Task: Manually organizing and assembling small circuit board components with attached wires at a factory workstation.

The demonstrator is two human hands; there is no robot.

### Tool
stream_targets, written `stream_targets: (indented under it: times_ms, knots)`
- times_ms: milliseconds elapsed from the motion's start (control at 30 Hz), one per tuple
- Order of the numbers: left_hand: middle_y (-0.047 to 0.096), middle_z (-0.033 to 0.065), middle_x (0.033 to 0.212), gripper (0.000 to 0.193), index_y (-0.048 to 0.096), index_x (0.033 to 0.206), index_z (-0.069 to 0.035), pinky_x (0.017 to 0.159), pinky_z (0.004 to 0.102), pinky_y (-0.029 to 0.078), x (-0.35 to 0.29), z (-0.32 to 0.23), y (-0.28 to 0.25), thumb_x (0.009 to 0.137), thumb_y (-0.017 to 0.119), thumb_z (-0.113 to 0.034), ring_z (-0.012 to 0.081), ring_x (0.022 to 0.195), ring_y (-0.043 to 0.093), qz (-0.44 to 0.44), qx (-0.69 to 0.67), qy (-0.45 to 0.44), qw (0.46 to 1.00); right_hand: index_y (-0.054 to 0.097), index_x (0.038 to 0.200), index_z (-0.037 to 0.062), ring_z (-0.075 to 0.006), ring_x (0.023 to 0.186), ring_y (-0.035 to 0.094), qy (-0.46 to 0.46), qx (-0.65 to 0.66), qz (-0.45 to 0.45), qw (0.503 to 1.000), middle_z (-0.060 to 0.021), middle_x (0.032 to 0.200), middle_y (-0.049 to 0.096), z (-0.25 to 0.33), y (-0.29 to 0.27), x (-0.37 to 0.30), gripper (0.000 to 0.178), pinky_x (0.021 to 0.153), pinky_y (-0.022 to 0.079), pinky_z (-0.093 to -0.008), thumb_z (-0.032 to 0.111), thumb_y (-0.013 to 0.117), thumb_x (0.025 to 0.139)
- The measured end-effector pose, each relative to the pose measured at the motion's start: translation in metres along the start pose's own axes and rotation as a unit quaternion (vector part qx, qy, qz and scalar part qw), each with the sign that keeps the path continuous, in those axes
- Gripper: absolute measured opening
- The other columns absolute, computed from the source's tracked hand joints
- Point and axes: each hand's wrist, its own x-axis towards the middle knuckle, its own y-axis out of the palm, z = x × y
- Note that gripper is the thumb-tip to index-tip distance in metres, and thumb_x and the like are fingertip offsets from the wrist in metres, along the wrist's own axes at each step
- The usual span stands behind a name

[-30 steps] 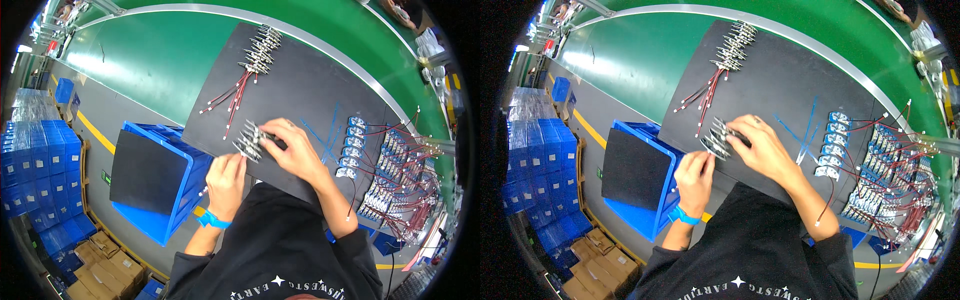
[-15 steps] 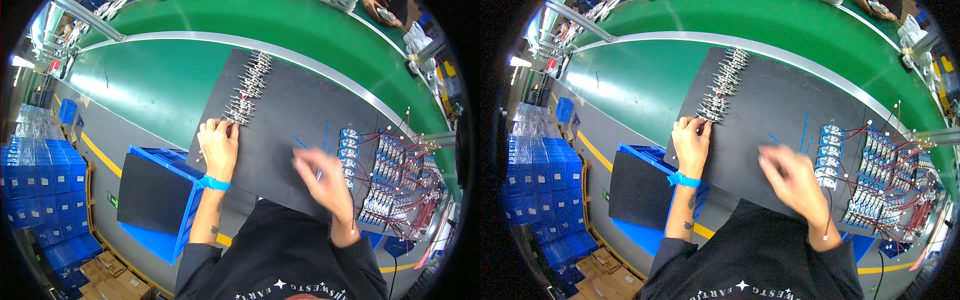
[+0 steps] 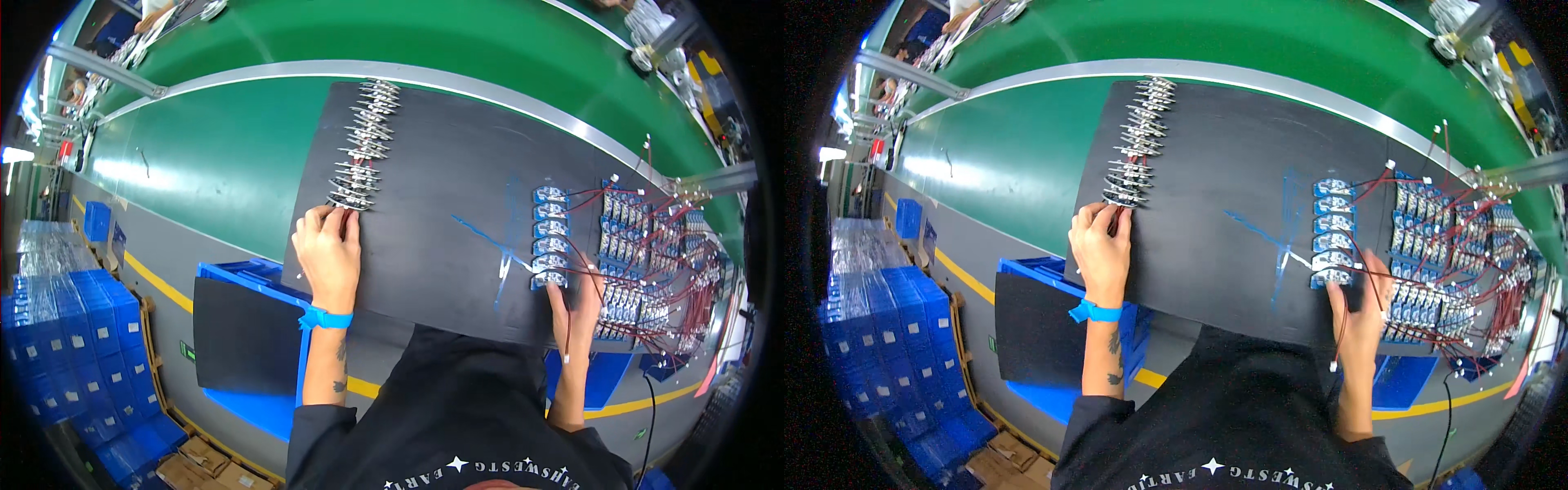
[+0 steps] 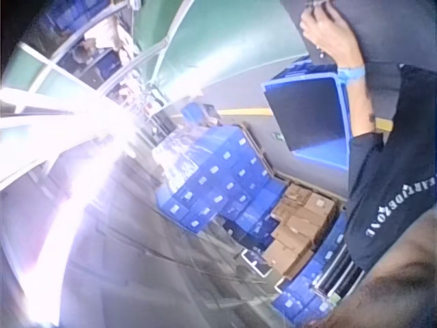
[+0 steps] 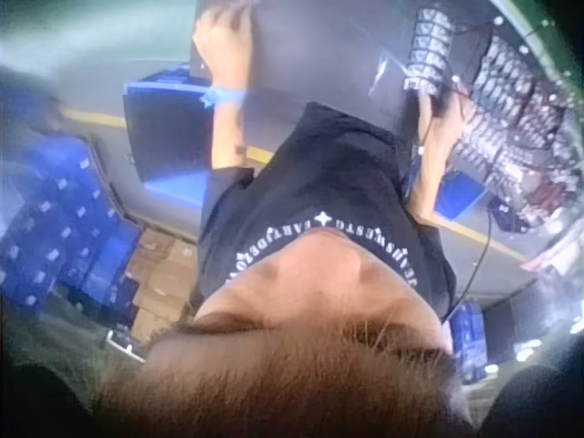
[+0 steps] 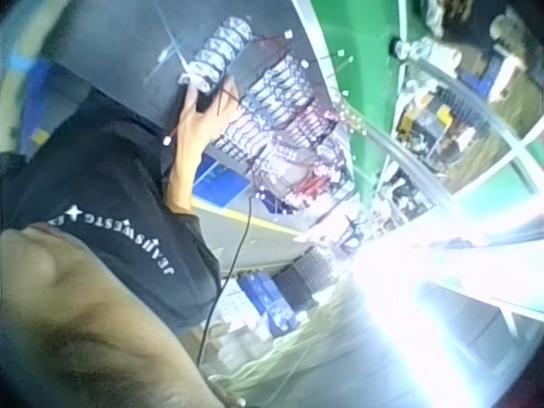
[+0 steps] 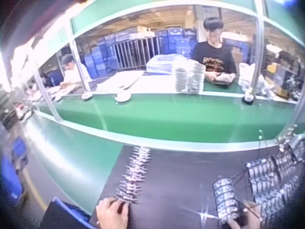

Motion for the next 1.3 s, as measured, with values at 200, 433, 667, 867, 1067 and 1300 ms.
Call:
stream_targets:
  times_ms: [200, 433, 667, 867, 1067, 1300]
  knots:
    - [0.057, 0.0147, 0.098, 0.021, 0.068, 0.100, 0.001, 0.077, 0.0395, 0.047, -0.012, -0.020, -0.027, 0.082, 0.073, -0.007, 0.0293, 0.087, 0.057, -0.071, -0.062, -0.004, 0.996, 0.064, 0.113, -0.0048, -0.0235, 0.107, 0.059, 0.044, 0.144, -0.039, 0.988, -0.0148, 0.117, 0.064, -0.008, 0.013, 0.011, 0.023, 0.096, 0.043, -0.0331, 0.007, 0.049, 0.100]
    - [0.063, 0.0095, 0.118, 0.043, 0.045, 0.137, -0.001, 0.081, 0.0307, 0.052, -0.072, -0.127, -0.016, 0.106, 0.042, -0.031, 0.0143, 0.101, 0.062, 0.383, -0.694, -0.203, 0.575, 0.059, 0.099, -0.0052, -0.0276, 0.117, 0.056, 0.047, 0.345, -0.077, 0.934, -0.0226, 0.124, 0.059, 0.036, 0.009, -0.007, 0.020, 0.103, 0.042, -0.0390, 0.008, 0.045, 0.102]
    - [0.065, 0.0042, 0.094, 0.025, 0.054, 0.115, -0.005, 0.069, 0.0281, 0.055, -0.055, -0.129, 0.001, 0.104, 0.049, -0.027, 0.0127, 0.081, 0.065, 0.189, -0.758, -0.392, 0.486, 0.059, 0.107, -0.0030, -0.0244, 0.111, 0.055, -0.071, 0.481, 0.106, 0.867, -0.0196, 0.118, 0.056, 0.065, 0.021, -0.013, 0.022, 0.090, 0.048, -0.0386, 0.004, 0.066, 0.088]
    - [0.063, 0.0034, 0.084, 0.032, 0.056, 0.109, -0.004, 0.053, 0.0252, 0.051, -0.054, -0.114, -0.012, 0.104, 0.046, -0.034, 0.0103, 0.064, 0.061, 0.260, -0.711, -0.370, 0.538, 0.060, 0.079, -0.0024, -0.0175, 0.056, 0.058, -0.102, 0.312, 0.451, 0.830, -0.0118, 0.063, 0.057, 0.070, 0.012, 0.027, 0.026, 0.052, 0.041, -0.0354, 0.018, 0.066, 0.093]
    - [0.062, 0.0008, 0.087, 0.036, 0.059, 0.109, -0.002, 0.062, 0.0207, 0.050, -0.053, -0.095, -0.016, 0.107, 0.038, -0.031, 0.0059, 0.073, 0.060, 0.336, -0.677, -0.280, 0.592, 0.060, 0.086, -0.0027, -0.0370, 0.063, 0.061, -0.192, 0.292, 0.487, 0.800, -0.0193, 0.069, 0.060, 0.077, 0.017, 0.025, 0.026, 0.057, 0.045, -0.0433, 0.021, 0.063, 0.096]
    - [0.064, 0.0015, 0.093, 0.033, 0.062, 0.108, 0.000, 0.067, 0.0234, 0.049, -0.059, -0.083, 0.000, 0.105, 0.047, -0.030, 0.0075, 0.078, 0.059, 0.343, -0.717, -0.246, 0.555, 0.059, 0.087, -0.0019, -0.0275, 0.059, 0.062, -0.163, 0.399, 0.488, 0.759, -0.0110, 0.068, 0.062, 0.069, 0.031, 0.008, 0.024, 0.058, 0.047, -0.0384, 0.018, 0.054, 0.100]
